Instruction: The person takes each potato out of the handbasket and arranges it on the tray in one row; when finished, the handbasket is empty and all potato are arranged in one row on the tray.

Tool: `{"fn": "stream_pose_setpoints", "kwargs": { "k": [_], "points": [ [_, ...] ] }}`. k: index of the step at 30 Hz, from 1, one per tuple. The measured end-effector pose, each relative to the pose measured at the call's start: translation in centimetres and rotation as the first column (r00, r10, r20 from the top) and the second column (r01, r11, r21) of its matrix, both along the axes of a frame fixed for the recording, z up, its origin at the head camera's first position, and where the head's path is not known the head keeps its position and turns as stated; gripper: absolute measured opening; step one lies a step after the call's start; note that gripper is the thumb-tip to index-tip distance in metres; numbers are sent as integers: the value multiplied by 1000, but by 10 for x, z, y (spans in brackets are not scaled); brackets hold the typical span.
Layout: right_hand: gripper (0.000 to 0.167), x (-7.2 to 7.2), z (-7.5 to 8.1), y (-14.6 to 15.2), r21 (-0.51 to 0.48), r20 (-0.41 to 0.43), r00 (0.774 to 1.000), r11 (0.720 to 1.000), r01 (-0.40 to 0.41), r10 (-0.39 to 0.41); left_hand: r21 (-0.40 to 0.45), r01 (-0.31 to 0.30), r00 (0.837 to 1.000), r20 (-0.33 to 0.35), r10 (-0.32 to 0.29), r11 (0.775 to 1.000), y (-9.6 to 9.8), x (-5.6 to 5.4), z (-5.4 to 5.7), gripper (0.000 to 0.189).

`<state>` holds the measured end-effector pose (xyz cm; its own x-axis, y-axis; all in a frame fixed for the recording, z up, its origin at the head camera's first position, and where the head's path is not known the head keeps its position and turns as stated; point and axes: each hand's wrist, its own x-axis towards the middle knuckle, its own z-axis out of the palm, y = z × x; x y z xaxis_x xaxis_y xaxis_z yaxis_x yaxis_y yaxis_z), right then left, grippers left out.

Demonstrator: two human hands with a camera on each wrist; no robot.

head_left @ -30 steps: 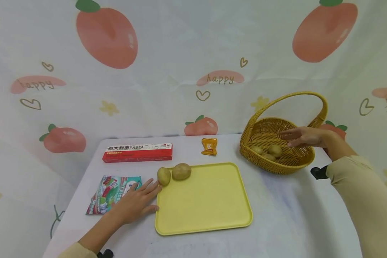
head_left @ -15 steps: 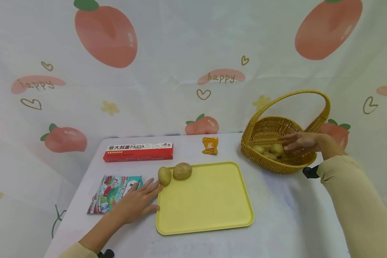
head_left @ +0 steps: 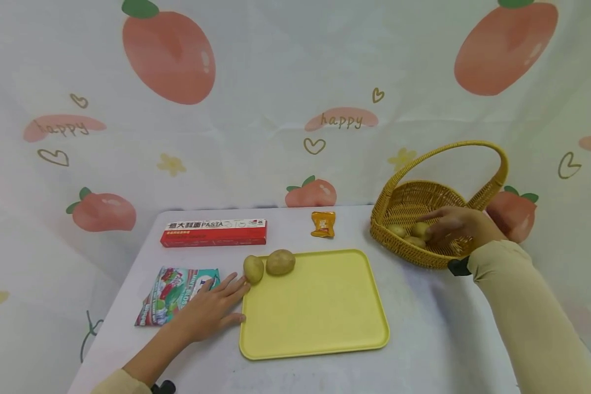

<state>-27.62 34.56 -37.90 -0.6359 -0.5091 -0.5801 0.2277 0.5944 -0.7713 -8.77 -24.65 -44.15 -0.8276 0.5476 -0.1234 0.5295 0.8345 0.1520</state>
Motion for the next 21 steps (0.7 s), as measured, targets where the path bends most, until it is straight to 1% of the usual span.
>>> {"fn": "stream_pose_setpoints", "kwargs": {
  "k": [1, 3, 4, 6, 9, 14, 17, 21],
  "points": [
    [63, -1, -1, -5, 38, -11, 1000, 999, 19, -18, 0, 1, 1000, -1, -1, 1000, 0, 0, 0, 67],
    [66, -8, -13, -7, 113, -51, 997, 992, 55, -49, -4, 0, 1000, -1, 0, 1000, 0, 0, 0, 67],
    [65, -10, -15, -6, 116, -58, 997, 992, 55, -48, -4, -1, 1000, 0, 1, 1000, 0, 0, 0, 67],
    [63, -10, -14, -8, 118, -75, 996, 992, 53, -44, -4, -2, 1000, 1, 2, 1000, 0, 0, 0, 67],
    [62, -9, -12, -6, 116, -120, 992, 992, 49, -35, -1, -2, 1000, 3, 2, 1000, 0, 0, 0, 68],
    [61, -8, 3, -3, 87, -202, 979, 996, 15, 3, -3, -4, 1000, 2, 4, 1000, 0, 0, -1, 68],
    [62, -7, 14, 1, 58, -221, 975, 998, -12, 25, 0, -6, 1000, 9, 6, 1000, 0, 0, -1, 68],
    [58, -2, 29, 4, 40, -245, 968, 998, -46, 54, -9, -3, 1000, 7, 3, 1000, 0, -1, 0, 67]
  ]
}}
